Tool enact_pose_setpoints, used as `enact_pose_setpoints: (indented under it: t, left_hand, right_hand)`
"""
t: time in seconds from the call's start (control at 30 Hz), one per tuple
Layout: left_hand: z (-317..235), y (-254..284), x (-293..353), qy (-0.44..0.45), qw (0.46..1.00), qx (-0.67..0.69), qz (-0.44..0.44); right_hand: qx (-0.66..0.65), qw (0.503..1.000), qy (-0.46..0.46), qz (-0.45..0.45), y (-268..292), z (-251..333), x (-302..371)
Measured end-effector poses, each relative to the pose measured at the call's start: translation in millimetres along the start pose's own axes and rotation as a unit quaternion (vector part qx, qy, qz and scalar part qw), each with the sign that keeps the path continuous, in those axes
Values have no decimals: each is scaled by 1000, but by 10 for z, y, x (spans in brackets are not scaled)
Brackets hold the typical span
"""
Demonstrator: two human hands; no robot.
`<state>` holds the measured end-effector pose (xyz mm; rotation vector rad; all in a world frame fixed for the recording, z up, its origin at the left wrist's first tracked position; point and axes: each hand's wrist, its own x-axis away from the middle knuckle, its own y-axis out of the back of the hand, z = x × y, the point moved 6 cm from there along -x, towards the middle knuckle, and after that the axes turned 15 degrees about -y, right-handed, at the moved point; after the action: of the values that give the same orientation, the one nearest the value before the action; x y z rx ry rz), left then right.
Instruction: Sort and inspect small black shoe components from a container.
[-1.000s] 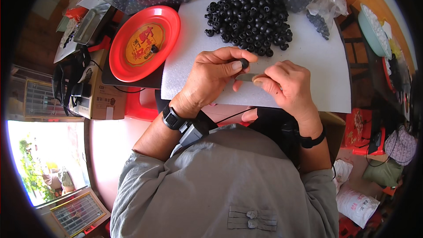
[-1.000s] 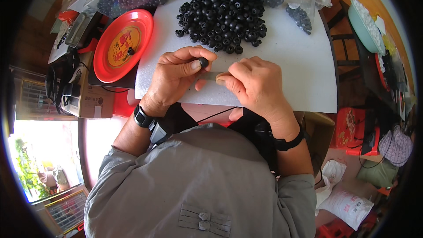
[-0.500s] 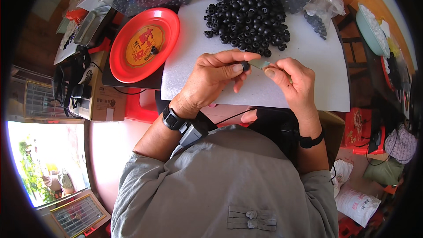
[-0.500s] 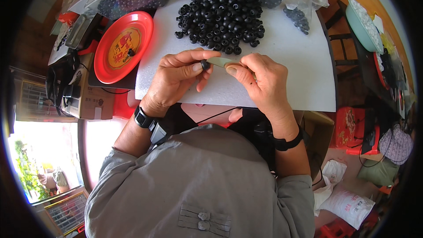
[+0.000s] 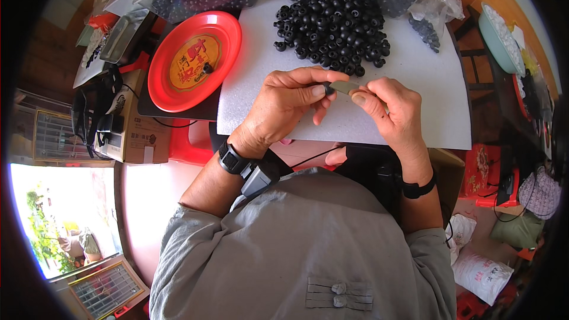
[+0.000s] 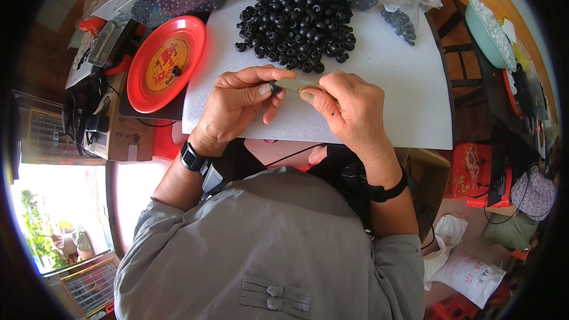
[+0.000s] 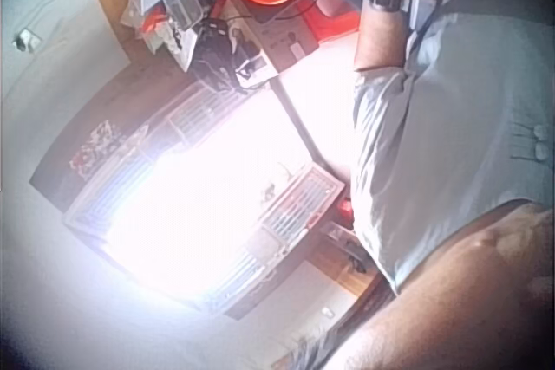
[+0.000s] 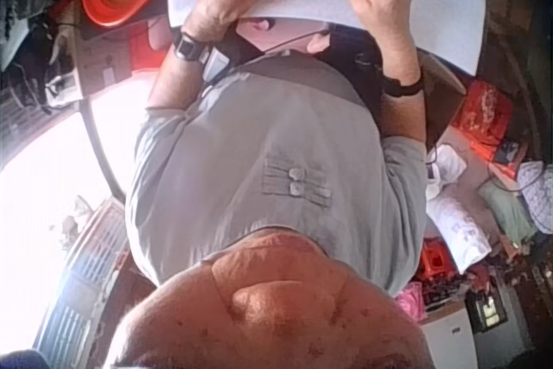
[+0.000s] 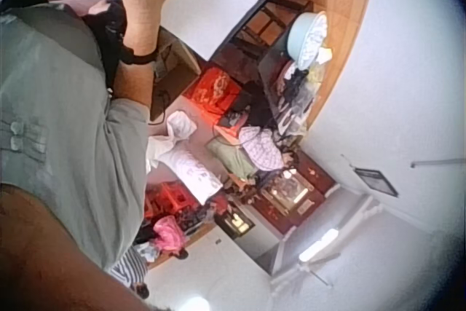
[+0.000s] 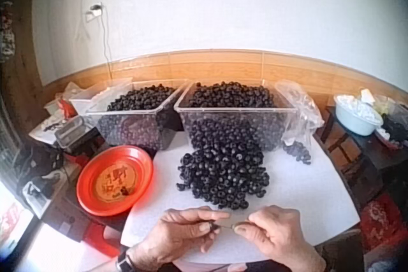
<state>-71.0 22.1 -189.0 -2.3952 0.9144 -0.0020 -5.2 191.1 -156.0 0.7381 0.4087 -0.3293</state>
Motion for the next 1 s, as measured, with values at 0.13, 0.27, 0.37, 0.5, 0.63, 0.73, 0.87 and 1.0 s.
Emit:
enact_pose_setpoints:
  t: [0.13, 0.27, 0.37, 0.5, 0.63, 0.73, 0.87, 1.0]
  left_hand:
    - [11, 15, 6, 6, 1000, 14, -1]
    - [7, 19, 9, 0, 1000, 19, -4]
    - [-17, 61, 28, -2, 1000, 5, -27]
    - [-456, 88, 98, -141, 967, -201, -60]
    - [-1070, 564, 214, -231, 826, -477, -191]
    - [-1249, 1087, 265, -219, 778, -551, -208]
    - [-1381, 1002, 404, -240, 629, -730, -119]
    - [-1506, 734, 885, -69, 782, -603, -139]
  right_hand:
    - [10, 1000, 14, -4, -5, 15, 1]
    - [47, 997, 68, 1, -25, 88, 16]
    - [37, 995, 92, -2, -40, 104, 33]
    - [-113, 991, -26, -61, 143, -91, 54]
    - [-101, 993, -40, -56, 155, -69, 72]
    - [-102, 993, -6, -56, 129, -43, 87]
    - [-123, 991, -15, -52, 141, -39, 91]
    - [-100, 994, -18, -49, 149, -90, 115]
